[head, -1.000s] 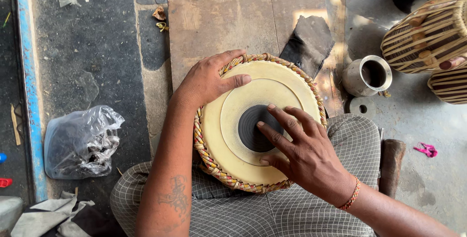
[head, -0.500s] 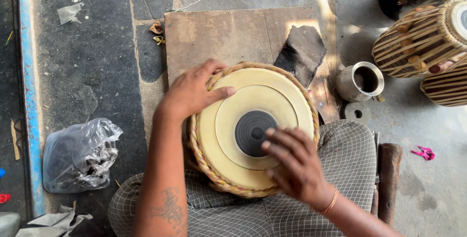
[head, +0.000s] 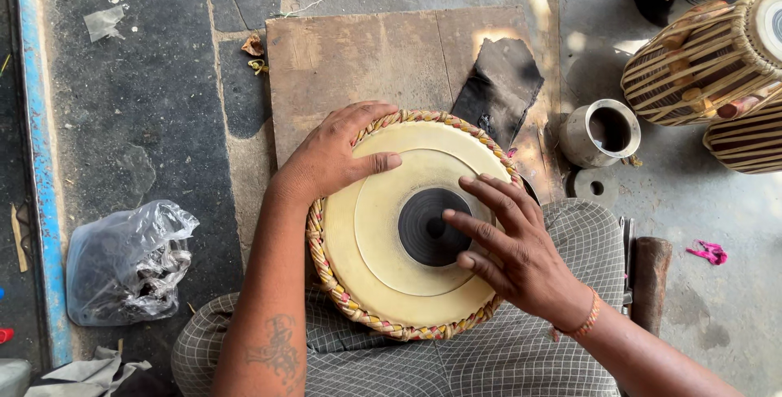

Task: The person applies a dark substance to the center of a drum head and then smooths it using a small piece of cloth and their fingers.

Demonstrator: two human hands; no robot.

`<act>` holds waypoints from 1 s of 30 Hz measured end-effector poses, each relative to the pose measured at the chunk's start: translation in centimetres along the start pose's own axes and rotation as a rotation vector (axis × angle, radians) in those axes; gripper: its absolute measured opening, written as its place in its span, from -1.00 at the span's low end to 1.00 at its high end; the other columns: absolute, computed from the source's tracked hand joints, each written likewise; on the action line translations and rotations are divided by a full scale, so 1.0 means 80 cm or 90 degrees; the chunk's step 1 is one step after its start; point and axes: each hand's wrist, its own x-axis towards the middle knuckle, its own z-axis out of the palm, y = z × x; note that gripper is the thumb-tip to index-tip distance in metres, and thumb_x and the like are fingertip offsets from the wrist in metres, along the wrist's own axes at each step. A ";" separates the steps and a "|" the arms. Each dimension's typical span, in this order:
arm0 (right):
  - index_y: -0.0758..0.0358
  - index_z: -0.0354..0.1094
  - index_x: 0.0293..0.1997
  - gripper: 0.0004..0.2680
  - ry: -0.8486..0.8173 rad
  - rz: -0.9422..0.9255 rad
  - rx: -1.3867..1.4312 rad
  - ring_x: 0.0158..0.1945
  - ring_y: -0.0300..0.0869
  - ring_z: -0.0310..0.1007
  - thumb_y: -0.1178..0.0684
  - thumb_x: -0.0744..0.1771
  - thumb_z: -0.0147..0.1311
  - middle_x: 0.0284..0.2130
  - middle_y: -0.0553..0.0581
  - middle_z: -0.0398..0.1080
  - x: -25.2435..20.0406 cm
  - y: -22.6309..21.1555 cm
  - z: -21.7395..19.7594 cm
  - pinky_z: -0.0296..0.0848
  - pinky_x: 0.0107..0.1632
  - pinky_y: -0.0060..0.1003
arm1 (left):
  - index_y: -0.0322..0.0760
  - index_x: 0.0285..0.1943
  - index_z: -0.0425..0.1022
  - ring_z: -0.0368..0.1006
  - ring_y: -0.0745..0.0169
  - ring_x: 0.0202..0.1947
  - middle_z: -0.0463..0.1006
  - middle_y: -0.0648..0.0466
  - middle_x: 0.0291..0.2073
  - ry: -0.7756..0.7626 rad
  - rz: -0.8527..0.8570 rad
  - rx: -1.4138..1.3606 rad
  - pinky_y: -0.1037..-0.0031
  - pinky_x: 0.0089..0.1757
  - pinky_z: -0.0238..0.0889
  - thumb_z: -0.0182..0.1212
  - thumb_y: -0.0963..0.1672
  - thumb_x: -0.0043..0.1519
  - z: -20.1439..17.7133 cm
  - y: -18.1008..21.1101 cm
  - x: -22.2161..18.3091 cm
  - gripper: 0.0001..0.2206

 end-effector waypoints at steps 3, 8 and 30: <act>-0.10 0.35 0.26 -0.62 -0.043 0.002 -0.018 0.47 0.17 -0.01 -0.23 0.31 0.10 0.39 0.20 0.12 0.000 -0.010 -0.012 0.05 0.41 0.14 | 0.00 0.41 0.35 0.17 -0.06 0.43 0.36 -0.04 0.37 0.001 0.008 0.003 0.16 0.33 0.02 0.35 0.18 0.08 0.001 0.001 -0.002 -0.30; -0.15 0.37 0.23 -0.57 -0.060 -0.011 -0.126 0.42 0.20 -0.03 -0.34 0.25 0.10 0.34 0.17 0.14 0.010 -0.027 -0.007 0.04 0.33 0.20 | 0.00 0.42 0.34 0.17 -0.07 0.43 0.36 -0.04 0.37 0.000 0.002 0.010 0.16 0.32 0.02 0.35 0.18 0.09 0.001 0.002 -0.005 -0.29; -0.10 0.35 0.26 -0.57 -0.106 0.023 -0.078 0.44 0.20 -0.01 -0.26 0.26 0.19 0.37 0.09 0.13 0.009 -0.025 -0.016 0.06 0.35 0.21 | 0.10 0.42 0.33 0.17 -0.05 0.42 0.35 0.00 0.38 -0.010 -0.028 0.015 0.14 0.31 0.05 0.35 0.21 0.04 -0.002 0.008 -0.004 -0.27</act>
